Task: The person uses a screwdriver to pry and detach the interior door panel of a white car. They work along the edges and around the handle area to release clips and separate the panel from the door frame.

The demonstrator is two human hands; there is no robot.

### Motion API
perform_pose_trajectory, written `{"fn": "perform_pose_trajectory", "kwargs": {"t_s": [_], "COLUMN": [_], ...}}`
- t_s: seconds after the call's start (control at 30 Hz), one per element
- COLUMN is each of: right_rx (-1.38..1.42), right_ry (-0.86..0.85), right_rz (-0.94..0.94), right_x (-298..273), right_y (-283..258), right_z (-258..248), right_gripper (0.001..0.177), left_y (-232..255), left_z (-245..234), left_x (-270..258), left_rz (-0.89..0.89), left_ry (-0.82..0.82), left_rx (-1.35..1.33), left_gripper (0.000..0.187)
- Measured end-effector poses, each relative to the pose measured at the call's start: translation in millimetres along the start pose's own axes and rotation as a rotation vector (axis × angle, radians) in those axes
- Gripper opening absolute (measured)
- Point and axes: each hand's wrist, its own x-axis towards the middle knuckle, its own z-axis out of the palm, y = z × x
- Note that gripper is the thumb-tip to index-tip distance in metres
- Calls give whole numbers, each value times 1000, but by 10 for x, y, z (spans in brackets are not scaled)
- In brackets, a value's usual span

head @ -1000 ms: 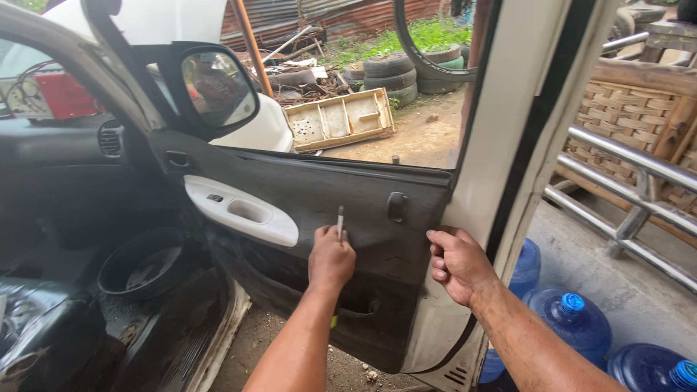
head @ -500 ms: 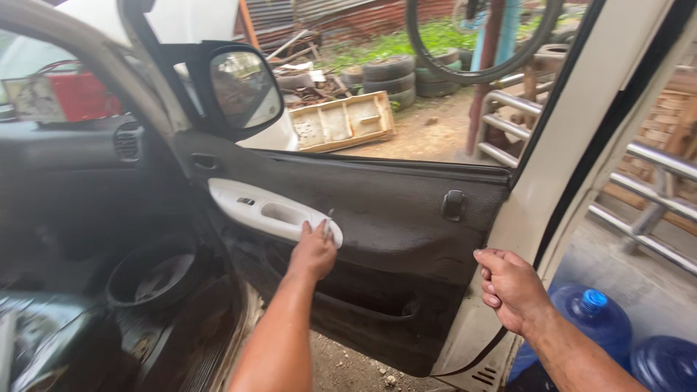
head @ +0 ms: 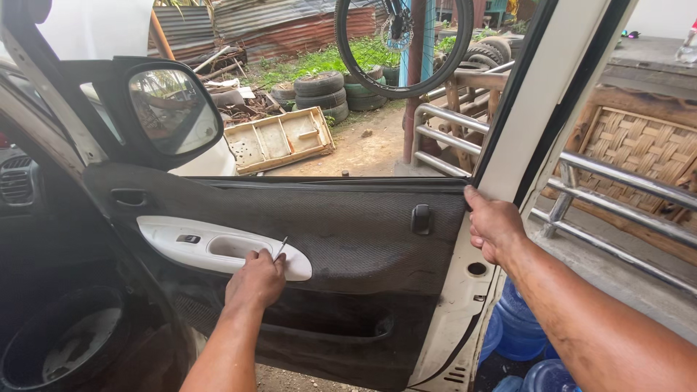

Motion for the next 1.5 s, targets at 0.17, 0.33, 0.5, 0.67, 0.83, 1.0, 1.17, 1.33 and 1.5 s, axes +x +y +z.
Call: {"fn": "perform_pose_trajectory", "kwargs": {"t_s": [0.17, 0.33, 0.5, 0.67, 0.83, 1.0, 1.17, 1.33, 1.5], "right_rx": [-103, -91, -63, -455, -443, -396, -329, -464, -463], "right_ry": [221, 232, 174, 292, 291, 169, 72, 38, -3], "right_rz": [-71, -45, -194, -478, -432, -359, -334, -537, -430], "right_x": [3, 125, 214, 182, 101, -3, 43, 136, 228], "right_y": [79, 137, 259, 388, 252, 192, 176, 193, 212], "right_z": [147, 83, 82, -4, 17, -28, -135, -223, -279], "right_gripper": [30, 35, 39, 43, 43, 38, 40, 41, 42], "left_y": [-37, -64, -80, -84, -85, -101, -63, 156, 549], "left_z": [-71, -104, -109, -1, 52, 105, 44, 75, 317], "left_x": [-46, -105, -132, -101, -44, -52, -85, -222, -529], "left_rz": [18, 57, 31, 46, 47, 11, 1, 13, 63], "left_ry": [-20, -16, -16, -21, 3, -22, -43, 7, 177], "left_rx": [63, 81, 43, 8, -17, -17, 27, 2, -176], "left_gripper": [52, 49, 48, 47, 48, 51, 54, 52, 46]}}
